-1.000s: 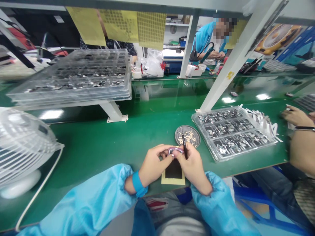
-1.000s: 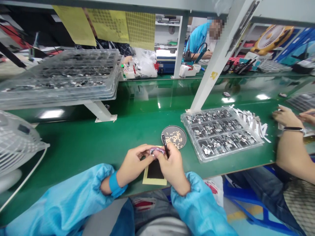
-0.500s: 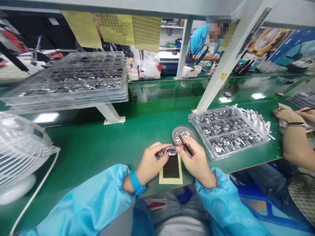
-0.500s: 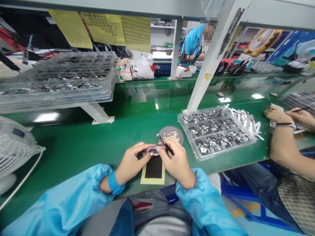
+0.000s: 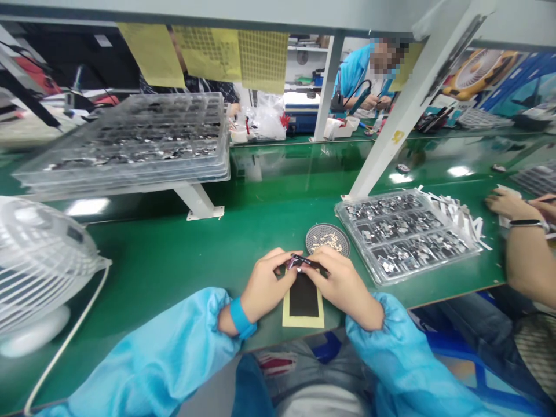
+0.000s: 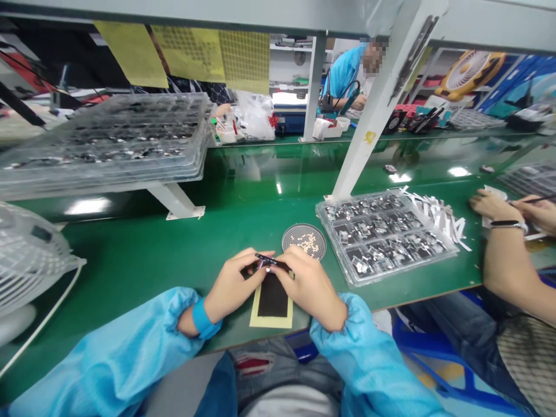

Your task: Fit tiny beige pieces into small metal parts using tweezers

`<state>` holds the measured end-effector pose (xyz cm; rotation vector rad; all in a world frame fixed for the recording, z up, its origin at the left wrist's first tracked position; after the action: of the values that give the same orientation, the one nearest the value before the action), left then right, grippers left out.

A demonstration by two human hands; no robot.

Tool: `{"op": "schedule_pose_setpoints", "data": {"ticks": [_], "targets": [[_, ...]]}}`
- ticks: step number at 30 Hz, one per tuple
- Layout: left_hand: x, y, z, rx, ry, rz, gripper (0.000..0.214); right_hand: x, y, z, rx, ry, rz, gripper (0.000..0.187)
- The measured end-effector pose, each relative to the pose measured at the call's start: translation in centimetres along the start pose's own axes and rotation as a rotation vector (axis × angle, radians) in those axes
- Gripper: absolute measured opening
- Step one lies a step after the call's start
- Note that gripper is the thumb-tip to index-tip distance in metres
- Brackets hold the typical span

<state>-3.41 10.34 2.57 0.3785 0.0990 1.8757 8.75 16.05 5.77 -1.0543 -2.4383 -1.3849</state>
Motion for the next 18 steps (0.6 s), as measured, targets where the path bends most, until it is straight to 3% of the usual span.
{"op": "schedule_pose_setpoints", "data": {"ticks": [3, 9, 14, 18], "targets": [[0.5, 0.9, -0.3, 0.034, 0.0, 0.031, 0.029, 1.2, 1.0, 1.4, -0.008, -0.057, -0.002, 0.008], [2.2, 4.4, -3.0, 0.078, 0.063, 0.162, 0.029, 1.4, 3.7, 5.5, -0.453, -0.261, -0.043, 0.018], [6.2, 8.2, -5.4, 0.184, 0.012, 0.24, 0.03, -2.0, 4.5, 4.6, -0.208, -0.296, 0.1, 0.02], [10.4, 11.3, -5.9, 0.237, -0.021, 0.354, 0.046, -4.3, 3.0, 4.2, -0.04, -0.261, 0.126, 0.019]]}}
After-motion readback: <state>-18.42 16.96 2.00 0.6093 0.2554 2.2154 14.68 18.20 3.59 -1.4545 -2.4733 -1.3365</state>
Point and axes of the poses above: each hand's wrist, its own x-axis towards the middle knuckle, its own y-axis out of the back of the hand, z = x × y, the point moved 10 cm from there along x, towards the middle knuckle, and after that the axes turned 11 degrees about -x, right-handed, at the moved point
